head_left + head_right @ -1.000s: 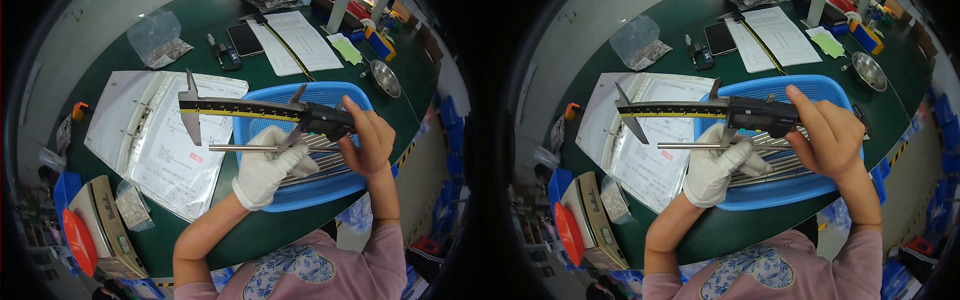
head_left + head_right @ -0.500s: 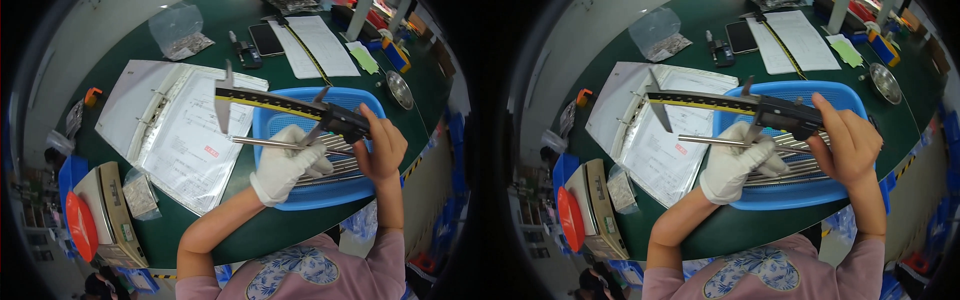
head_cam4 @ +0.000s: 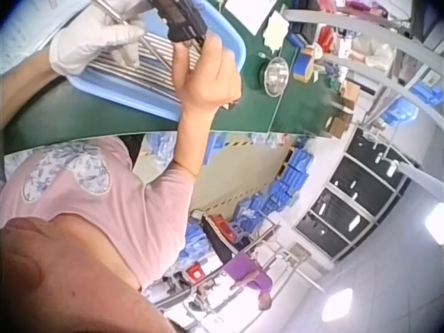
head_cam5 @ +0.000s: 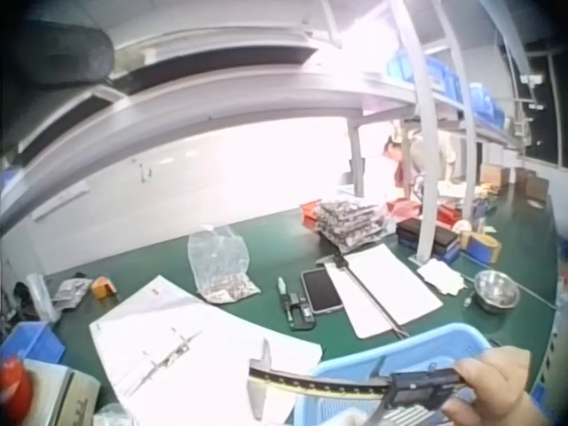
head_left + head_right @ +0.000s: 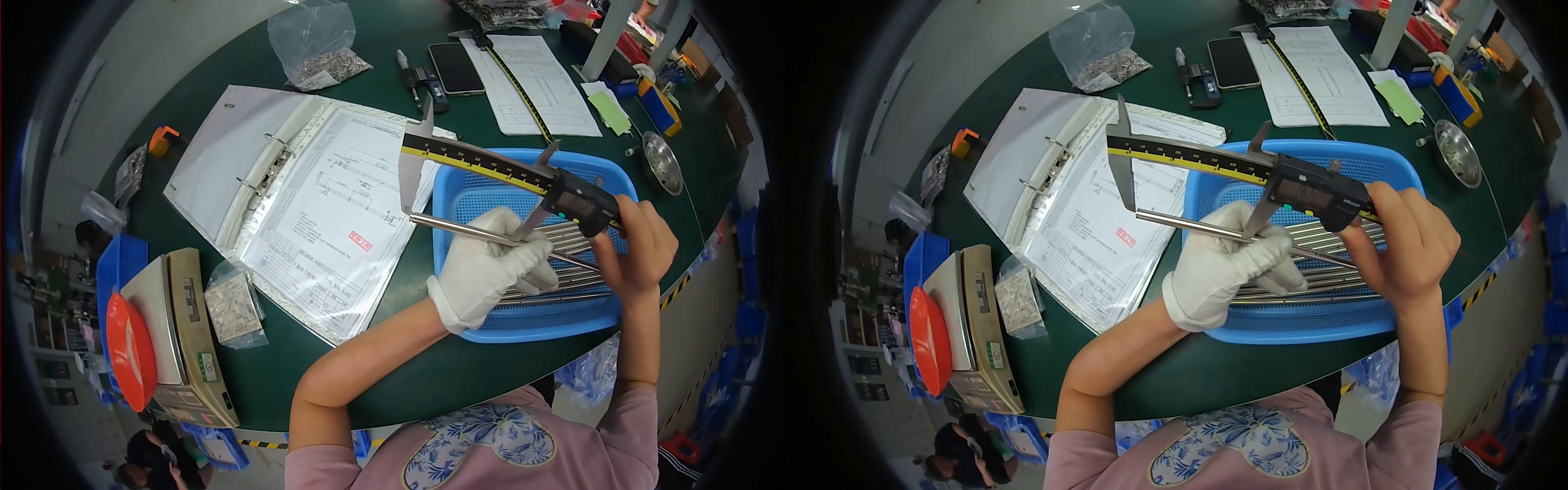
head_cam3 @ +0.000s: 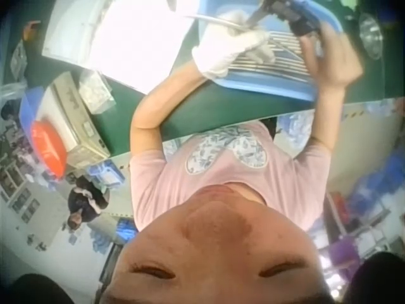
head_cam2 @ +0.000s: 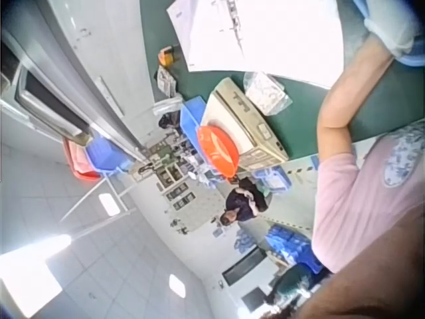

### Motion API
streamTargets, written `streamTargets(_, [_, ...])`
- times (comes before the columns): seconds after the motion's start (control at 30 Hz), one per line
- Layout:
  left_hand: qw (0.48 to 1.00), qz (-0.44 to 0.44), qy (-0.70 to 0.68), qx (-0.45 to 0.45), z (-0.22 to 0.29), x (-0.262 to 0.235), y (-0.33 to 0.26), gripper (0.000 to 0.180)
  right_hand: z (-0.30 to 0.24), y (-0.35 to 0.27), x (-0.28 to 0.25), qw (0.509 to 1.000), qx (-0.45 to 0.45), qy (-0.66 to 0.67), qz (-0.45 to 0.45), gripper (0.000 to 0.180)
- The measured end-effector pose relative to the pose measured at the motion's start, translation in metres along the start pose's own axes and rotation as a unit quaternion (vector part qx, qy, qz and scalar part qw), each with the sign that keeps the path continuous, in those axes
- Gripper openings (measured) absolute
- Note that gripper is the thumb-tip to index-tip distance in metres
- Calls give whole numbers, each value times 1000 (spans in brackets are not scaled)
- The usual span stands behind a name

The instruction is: The recorder uses a digital caliper to measure the length and diameter of metal rods and records the data on a sheet.

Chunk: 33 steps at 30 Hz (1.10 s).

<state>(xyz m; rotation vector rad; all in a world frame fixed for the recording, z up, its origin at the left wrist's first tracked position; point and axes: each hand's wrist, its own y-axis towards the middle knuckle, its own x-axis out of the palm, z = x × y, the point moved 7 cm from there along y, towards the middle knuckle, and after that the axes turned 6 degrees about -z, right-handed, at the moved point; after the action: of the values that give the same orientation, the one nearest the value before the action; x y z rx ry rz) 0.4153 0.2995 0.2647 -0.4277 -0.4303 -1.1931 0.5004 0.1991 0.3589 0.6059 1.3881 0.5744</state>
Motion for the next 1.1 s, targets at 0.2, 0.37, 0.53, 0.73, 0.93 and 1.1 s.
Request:
streamTargets(0.2, [1000, 1, -11, -24, -4, 1, 2, 18, 5, 0, -1, 1000, 14, -18, -2, 31])
streamTargets(0.37, [999, -13, 21, -21, -2, 3, 3, 26, 8, 0, 1, 1000, 23, -20, 5, 28])
streamTargets(0.53, [1000, 3, 18, -13, -2, 2, 3, 16, 10, -2, 0, 1000, 28, -8, 3, 30])
streamTargets(0.73, [1000, -3, 0, -26, -6, -2, 2, 20, 7, 0, 4, 1000, 7, 9, 12, 27])
streamTargets(0.93, [999, -23, -12, -26, -2, 3, 3, 18, 8, -2, 5, 999, 22, 30, -29, 29])
streamTargets(1.1, [999, -21, -14, -26, -2, 5, 4, 16, 10, -4, 8, 998, 32, 41, -40, 28])
